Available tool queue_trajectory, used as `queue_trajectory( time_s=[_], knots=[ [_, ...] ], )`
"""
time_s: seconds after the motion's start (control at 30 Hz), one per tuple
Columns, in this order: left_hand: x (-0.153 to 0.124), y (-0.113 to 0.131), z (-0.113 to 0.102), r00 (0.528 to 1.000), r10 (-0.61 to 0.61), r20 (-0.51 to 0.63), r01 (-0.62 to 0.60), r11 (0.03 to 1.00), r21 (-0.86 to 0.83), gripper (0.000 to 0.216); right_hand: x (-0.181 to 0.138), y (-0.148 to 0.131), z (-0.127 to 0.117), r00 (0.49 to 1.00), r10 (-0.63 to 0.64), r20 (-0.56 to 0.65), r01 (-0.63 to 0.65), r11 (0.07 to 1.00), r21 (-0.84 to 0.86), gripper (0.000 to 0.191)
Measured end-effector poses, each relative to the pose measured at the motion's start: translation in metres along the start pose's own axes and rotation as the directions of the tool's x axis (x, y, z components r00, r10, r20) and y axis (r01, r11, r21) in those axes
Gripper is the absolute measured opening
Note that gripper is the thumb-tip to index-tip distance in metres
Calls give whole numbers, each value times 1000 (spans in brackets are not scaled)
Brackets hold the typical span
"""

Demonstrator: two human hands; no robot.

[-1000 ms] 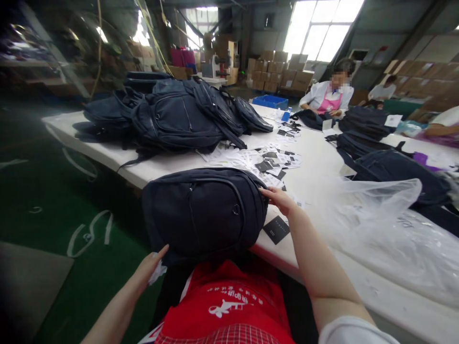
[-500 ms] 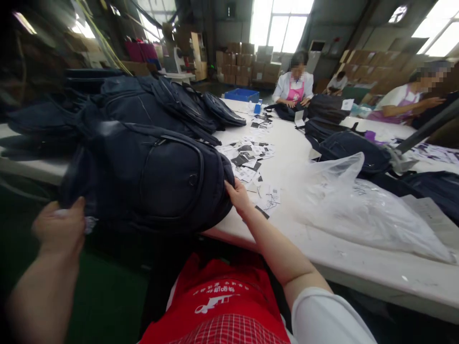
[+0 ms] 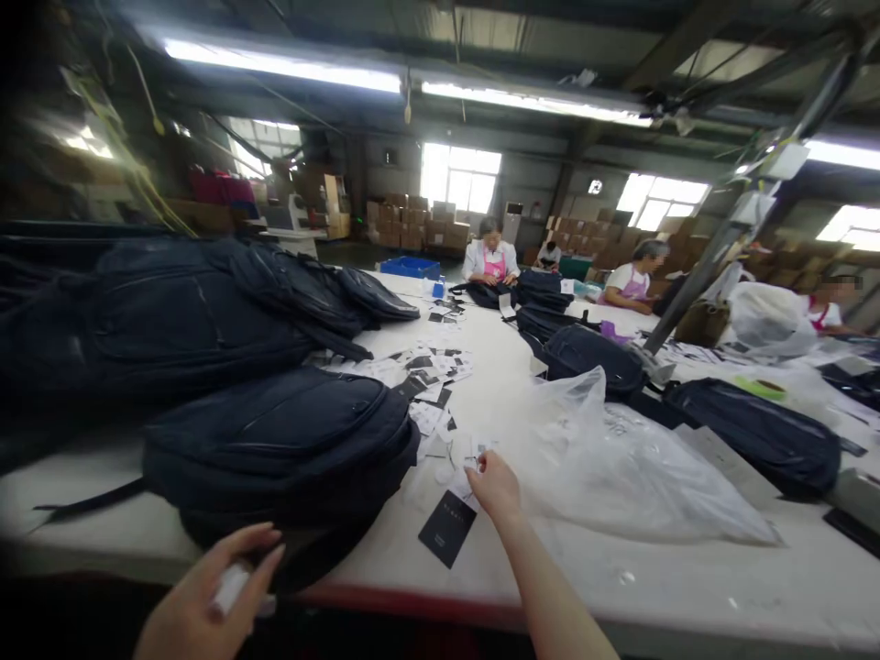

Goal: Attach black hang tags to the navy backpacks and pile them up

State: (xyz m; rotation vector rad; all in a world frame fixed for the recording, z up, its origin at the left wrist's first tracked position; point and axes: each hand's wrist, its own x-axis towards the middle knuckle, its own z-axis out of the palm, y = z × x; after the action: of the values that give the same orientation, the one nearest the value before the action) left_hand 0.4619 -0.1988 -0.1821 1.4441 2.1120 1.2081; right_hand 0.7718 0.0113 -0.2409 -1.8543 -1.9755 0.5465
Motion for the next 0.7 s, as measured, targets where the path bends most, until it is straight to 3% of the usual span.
queue_trajectory(
  time_s=[0.07, 0.17, 0.3, 0.37, 0.5, 0.7],
  knots=[
    [-18, 2, 20, 1000, 10, -1, -10, 998, -56, 28, 17, 4, -1, 999, 37, -26, -38, 998, -55, 30],
    [-44, 8, 36, 996, -11, 85, 20, 995, -102, 25, 32, 8, 5, 997, 69, 31, -65, 993, -103, 35],
    [-56, 11, 39, 976, -42, 215, 63, 994, -91, 25, 44, 17, 16, 988, 108, 115, -99, 992, -80, 16],
    [-56, 9, 38, 967, -58, 246, 84, 992, -95, 23, 45, 20, 17, 985, 113, 132, -113, 994, -10, 9],
    [-53, 11, 38, 952, -39, 303, 75, 991, -107, 23, 39, 19, 5, 991, 79, 103, -103, 962, 252, 16],
    [-26, 39, 46, 923, 133, 360, -87, 986, -141, 22, 20, -1, -22, 997, 41, 63, -71, 790, 609, 31]
  ],
)
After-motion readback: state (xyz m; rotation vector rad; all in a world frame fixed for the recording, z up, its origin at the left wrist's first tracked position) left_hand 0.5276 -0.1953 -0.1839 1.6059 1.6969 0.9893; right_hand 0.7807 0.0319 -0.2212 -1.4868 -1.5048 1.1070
